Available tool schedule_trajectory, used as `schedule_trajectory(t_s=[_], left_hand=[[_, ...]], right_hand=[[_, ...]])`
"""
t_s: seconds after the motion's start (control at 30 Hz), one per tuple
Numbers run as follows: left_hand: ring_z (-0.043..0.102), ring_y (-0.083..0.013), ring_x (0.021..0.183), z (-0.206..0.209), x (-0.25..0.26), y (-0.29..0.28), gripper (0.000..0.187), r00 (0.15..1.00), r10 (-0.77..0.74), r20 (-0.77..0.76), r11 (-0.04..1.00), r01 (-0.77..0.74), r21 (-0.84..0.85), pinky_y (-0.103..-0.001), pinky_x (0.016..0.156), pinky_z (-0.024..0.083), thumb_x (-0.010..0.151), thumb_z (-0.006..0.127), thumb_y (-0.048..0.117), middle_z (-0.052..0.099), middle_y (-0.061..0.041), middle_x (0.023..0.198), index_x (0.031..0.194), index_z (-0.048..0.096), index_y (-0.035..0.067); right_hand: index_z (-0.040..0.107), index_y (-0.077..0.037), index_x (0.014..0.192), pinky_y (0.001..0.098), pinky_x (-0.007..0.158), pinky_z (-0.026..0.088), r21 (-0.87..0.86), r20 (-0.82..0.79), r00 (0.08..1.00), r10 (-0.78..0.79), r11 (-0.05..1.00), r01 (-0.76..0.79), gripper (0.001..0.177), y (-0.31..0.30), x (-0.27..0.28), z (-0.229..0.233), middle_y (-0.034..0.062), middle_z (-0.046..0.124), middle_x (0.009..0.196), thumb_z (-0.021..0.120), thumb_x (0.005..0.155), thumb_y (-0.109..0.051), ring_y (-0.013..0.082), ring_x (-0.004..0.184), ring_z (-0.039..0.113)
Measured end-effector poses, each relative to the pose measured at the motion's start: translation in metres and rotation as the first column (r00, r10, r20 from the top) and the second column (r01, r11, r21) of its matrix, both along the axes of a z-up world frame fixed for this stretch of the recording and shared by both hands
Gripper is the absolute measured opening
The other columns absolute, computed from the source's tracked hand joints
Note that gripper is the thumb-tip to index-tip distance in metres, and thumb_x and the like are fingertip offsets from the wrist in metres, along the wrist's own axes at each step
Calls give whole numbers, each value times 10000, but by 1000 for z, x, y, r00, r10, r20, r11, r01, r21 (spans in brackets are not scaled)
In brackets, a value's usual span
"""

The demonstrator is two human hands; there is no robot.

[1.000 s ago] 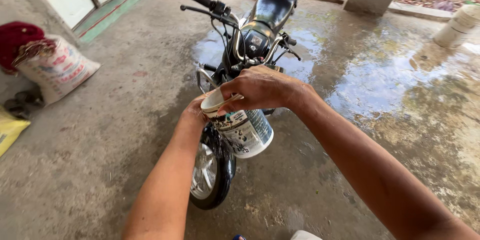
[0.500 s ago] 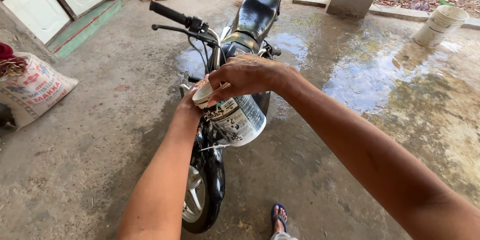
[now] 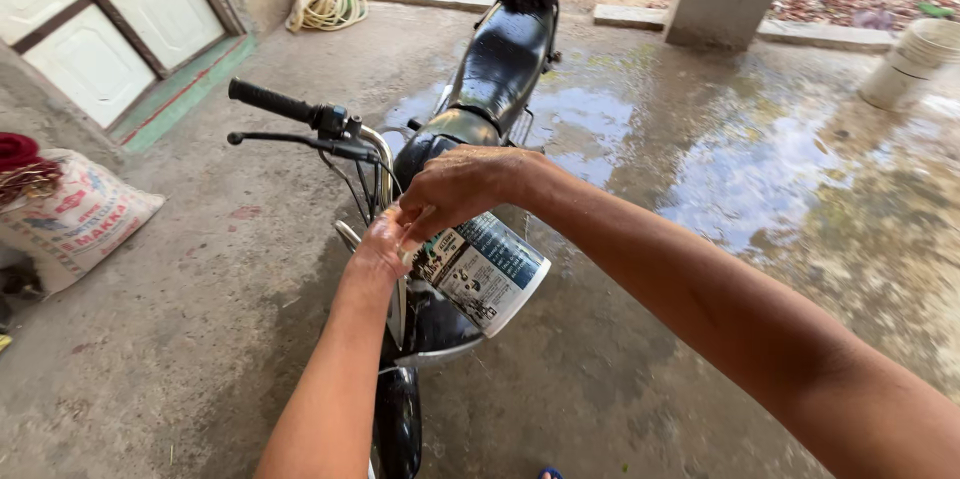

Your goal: The person prepares soapy water in a bucket and then pours it over the seat and fuel tank of a motorcycle by hand using a small container.

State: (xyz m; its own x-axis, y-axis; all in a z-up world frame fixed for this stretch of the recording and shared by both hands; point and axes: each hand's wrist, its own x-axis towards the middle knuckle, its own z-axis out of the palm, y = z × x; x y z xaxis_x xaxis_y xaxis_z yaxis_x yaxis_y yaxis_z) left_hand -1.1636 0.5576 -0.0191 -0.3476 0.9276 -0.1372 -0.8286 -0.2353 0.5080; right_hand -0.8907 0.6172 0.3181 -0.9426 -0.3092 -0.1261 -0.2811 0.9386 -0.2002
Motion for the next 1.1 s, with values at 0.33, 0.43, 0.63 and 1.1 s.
schedule_trajectory(t_s=[0.33, 0.43, 0.63, 1.1], left_hand=[[620, -187, 985, 36, 11, 29, 387, 995, 96, -42, 968, -103, -228, -415, 864, 527, 1092, 550, 497, 682, -8, 1050, 1239, 634, 149], [614, -189, 1015, 37, 3, 27, 342, 987, 157, -39, 939, -161, -305, -433, 898, 527, 1078, 576, 477, 680, 1, 1061, 1204, 648, 168], [602, -192, 1075, 77, 3, 11, 252, 973, 220, -61, 840, -221, -495, -469, 966, 528, 1049, 628, 437, 677, 20, 1082, 1135, 675, 205], [566, -150, 958, 35, -66, 38, 419, 999, -22, -37, 953, 10, -304, -366, 730, 471, 968, 673, 477, 629, -7, 1054, 1215, 673, 139]], right_hand=[[762, -125, 1051, 462, 672, 511, -24, -86, 990, 114, 993, -116, 510, 33, -2, 13, 110, 751, 794, 660, 876, -593, 276, 739, 711], [764, -124, 1012, 448, 662, 514, -29, -68, 995, 79, 996, -81, 499, 39, -4, 18, 88, 751, 791, 653, 881, -593, 266, 711, 716], [757, -111, 955, 447, 636, 526, 77, -12, 998, -55, 995, 55, 494, 34, -14, 17, 72, 750, 789, 635, 894, -585, 247, 684, 714], [771, -114, 953, 440, 628, 510, 41, 28, 970, -240, 970, 239, 528, 9, -83, 12, 100, 762, 779, 646, 888, -623, 247, 671, 705]])
